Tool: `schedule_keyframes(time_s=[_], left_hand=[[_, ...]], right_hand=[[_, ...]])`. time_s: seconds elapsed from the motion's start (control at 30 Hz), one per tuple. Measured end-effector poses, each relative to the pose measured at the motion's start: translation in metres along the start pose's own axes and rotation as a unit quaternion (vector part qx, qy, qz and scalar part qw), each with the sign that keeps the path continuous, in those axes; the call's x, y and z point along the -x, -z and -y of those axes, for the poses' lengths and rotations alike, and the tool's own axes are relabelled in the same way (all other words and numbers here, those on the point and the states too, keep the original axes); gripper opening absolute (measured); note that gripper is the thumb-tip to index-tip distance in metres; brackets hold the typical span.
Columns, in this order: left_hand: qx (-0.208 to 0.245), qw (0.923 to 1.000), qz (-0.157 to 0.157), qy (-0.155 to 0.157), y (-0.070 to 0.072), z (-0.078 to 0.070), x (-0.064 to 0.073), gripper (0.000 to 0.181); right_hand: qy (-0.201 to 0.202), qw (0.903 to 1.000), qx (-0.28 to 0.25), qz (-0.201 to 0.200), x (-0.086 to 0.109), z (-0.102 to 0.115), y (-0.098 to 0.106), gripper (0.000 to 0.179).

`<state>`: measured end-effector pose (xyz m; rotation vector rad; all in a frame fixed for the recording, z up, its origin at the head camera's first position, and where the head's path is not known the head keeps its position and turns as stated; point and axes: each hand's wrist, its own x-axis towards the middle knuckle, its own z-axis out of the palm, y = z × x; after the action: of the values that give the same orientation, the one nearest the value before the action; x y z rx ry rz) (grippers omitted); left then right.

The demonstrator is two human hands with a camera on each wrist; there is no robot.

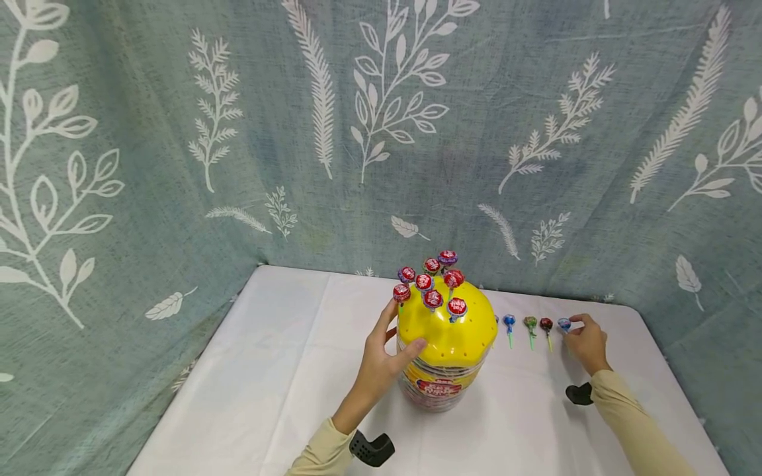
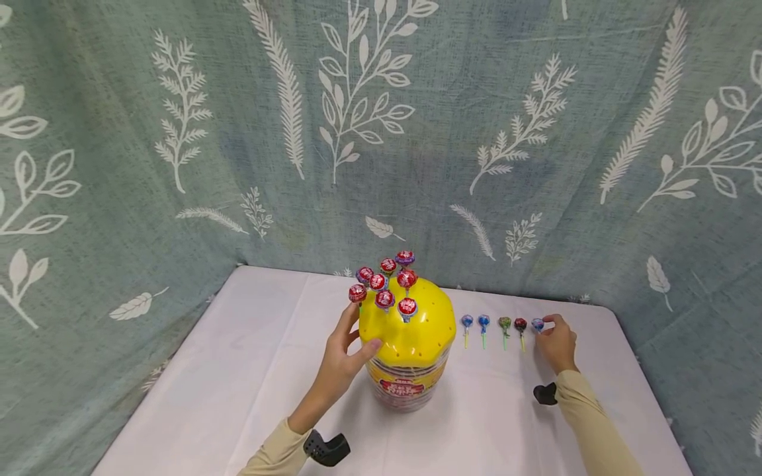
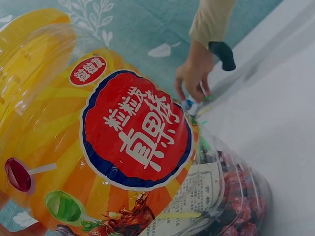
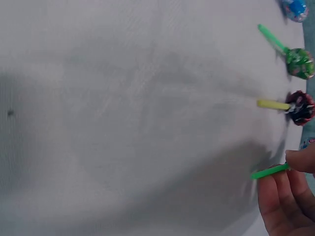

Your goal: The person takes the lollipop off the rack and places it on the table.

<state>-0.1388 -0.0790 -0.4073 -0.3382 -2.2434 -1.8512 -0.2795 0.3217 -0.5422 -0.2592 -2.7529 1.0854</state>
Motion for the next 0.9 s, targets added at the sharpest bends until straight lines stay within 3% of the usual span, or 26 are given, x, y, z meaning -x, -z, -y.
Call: schedule_keyframes(time_s=[0.57, 0.9], left_hand=[[0.002, 1.0000, 0.005, 0.004, 0.001, 0.000, 0.000, 0.077], [0.003, 0.9998, 0.022, 0.004, 0.005, -0.001, -0.003, 0.077]], right_hand=[[-0.023, 0.9992, 0.032, -0.002, -0.001, -0.003, -0.002, 0.038], [0.041, 0.9988, 0.007, -0.027, 0.004, 0.017, 0.020, 0.032]])
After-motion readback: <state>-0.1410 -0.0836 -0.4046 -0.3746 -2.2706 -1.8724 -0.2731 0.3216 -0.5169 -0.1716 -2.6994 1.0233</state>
